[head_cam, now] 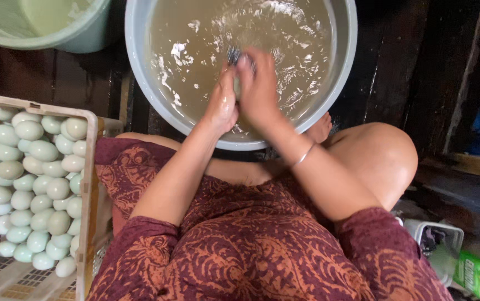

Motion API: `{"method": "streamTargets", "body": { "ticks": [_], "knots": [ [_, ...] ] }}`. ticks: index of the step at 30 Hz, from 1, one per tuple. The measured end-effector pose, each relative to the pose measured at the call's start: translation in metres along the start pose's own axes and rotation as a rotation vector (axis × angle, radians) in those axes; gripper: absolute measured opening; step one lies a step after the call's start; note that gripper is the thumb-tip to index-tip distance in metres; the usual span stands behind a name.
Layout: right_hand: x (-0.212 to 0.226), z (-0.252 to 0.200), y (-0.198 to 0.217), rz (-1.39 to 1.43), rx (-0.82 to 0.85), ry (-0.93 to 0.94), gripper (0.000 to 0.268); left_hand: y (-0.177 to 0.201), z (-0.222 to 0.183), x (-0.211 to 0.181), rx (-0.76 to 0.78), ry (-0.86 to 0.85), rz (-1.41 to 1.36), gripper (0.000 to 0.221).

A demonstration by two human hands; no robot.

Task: The person sits on the floor and uses a steel wool pad to scrub dirt off duck eggs in a basin of water, moving the cleaned eggs into another bucket or basket.

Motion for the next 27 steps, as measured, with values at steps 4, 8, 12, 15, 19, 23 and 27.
{"method": "streamTargets", "body": {
  "ticks": [4, 8, 12, 15, 19, 23, 27],
  "knots": [
    [0.009, -0.003, -0.010, 0.014, 0.021, -0.237, 0.036, 0.003, 0.008, 0.007, -0.004, -0.145, -0.112, 0.015],
    [0.004, -0.020, -0.028, -0.062, -0.098, 0.141, 0.057, 0.020, 0.003, -0.008, -0.086, -0.396, 0.305, 0.017],
    [-0.037, -0.002, -0.023, 0.083, -0.006, -0.185, 0.030, 0.002, -0.011, -0.001, 0.057, -0.147, 0.033, 0.012],
    [0.014, -0.023, -0.031, -0.036, -0.060, -0.073, 0.041, 0.020, 0.010, 0.005, 0.110, -0.201, -0.050, 0.010],
    [-0.050, 0.013, -0.016, 0.124, -0.025, -0.325, 0.026, 0.002, -0.007, 0.000, 0.222, -0.298, 0.153, 0.023],
    [0.003, -0.011, -0.015, -0.005, -0.069, -0.099, 0.034, 0.016, 0.012, 0.014, 0.176, -0.354, 0.005, 0.019],
    [-0.012, -0.010, -0.021, -0.045, -0.117, -0.058, 0.033, 0.009, -0.006, -0.004, 0.189, -0.358, 0.145, 0.010]
  ]
}}
Point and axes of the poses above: each hand's wrist, its own z-axis towards the middle knuckle, its own y-axis out of the back of the hand, x = y × z, the point moved 3 cm from there along z, towards the middle knuckle, and after that the axes turned 12 degrees about y, right-handed, at the moved point
